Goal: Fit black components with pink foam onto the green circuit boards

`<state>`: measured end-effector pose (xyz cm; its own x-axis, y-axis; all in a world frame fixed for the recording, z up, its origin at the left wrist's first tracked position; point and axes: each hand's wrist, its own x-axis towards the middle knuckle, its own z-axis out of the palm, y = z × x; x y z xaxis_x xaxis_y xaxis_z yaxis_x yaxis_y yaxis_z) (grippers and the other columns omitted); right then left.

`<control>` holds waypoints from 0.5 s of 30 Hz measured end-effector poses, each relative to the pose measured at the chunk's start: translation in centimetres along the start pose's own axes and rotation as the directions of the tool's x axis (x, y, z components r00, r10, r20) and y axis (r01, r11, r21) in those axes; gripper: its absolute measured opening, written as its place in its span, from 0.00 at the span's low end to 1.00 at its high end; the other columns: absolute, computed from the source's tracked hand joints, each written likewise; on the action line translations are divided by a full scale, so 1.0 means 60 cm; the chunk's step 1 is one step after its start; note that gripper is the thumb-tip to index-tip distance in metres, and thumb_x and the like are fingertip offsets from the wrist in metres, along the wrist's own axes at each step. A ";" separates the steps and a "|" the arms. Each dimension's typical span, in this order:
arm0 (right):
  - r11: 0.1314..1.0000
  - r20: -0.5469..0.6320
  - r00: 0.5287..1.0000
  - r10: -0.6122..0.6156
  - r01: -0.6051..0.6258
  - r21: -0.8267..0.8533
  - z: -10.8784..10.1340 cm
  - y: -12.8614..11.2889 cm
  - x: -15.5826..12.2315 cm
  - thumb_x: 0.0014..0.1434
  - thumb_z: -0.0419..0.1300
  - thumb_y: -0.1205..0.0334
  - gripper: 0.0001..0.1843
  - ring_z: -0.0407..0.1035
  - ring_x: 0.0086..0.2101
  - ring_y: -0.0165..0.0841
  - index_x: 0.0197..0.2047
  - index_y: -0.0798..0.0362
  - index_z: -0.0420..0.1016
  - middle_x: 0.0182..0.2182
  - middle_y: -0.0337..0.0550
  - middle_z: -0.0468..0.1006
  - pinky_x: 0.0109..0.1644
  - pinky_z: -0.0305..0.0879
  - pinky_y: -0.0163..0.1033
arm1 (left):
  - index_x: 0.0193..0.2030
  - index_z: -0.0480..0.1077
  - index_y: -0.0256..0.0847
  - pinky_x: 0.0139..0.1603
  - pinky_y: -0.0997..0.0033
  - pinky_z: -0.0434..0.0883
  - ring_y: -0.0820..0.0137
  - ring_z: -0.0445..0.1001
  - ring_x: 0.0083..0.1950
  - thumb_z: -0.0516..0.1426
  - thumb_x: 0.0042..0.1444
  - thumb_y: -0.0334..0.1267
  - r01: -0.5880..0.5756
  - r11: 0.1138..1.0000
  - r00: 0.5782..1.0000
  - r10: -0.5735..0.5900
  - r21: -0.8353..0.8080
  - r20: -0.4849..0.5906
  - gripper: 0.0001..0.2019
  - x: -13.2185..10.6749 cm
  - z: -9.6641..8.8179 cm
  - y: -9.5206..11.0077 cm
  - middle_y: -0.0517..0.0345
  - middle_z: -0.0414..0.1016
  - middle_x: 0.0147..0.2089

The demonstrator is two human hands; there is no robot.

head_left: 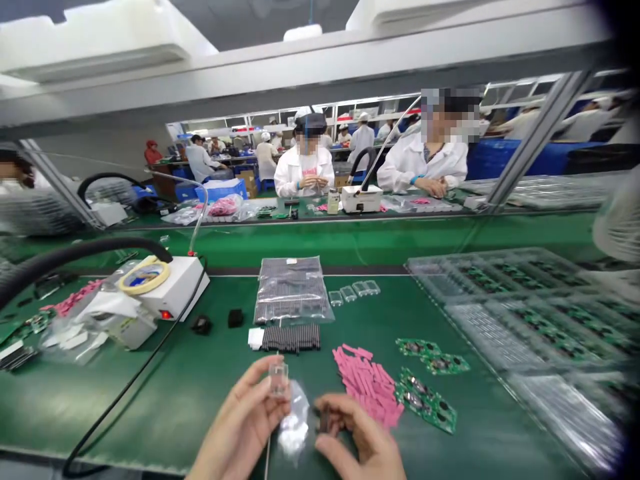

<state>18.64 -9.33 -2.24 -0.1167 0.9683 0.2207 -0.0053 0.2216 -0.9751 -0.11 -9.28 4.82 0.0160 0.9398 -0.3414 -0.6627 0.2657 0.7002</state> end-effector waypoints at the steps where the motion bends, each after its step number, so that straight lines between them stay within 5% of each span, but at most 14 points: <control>1: 0.998 -0.009 1.000 0.011 -0.011 0.058 -0.001 -0.009 0.003 0.56 0.70 0.55 0.15 0.76 0.33 0.35 0.46 0.47 0.80 0.38 0.45 0.82 0.38 0.75 0.35 | 0.47 0.79 0.40 0.42 0.70 0.75 0.71 0.77 0.36 0.72 0.48 0.39 0.036 0.998 0.999 -0.037 -0.046 -0.005 0.19 -0.011 -0.001 -0.018 0.52 0.81 0.36; 8: 0.989 0.060 0.995 -0.083 0.075 0.130 -0.003 -0.076 0.011 0.55 0.71 0.50 0.13 0.72 0.39 0.35 0.44 0.41 0.81 0.43 0.43 0.77 0.43 0.71 0.35 | 0.44 0.80 0.39 0.42 0.70 0.75 0.70 0.79 0.35 0.72 0.48 0.39 0.089 0.992 0.996 -0.088 -0.088 0.021 0.16 -0.048 0.011 -0.061 0.49 0.83 0.38; 15: 0.990 0.119 0.993 -0.012 -0.006 0.144 -0.005 -0.071 -0.004 0.55 0.72 0.52 0.12 0.69 0.40 0.35 0.44 0.39 0.81 0.42 0.40 0.75 0.45 0.67 0.36 | 0.44 0.80 0.40 0.46 0.70 0.74 0.68 0.79 0.39 0.70 0.51 0.43 0.048 0.997 0.995 -0.053 0.059 0.088 0.15 -0.056 0.015 -0.072 0.51 0.83 0.39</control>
<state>18.99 -10.45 1.86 -0.2337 0.9452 0.2281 -0.1477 0.1973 -0.9691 3.36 -13.37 3.50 0.1175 0.9396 -0.3215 -0.6159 0.3229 0.7186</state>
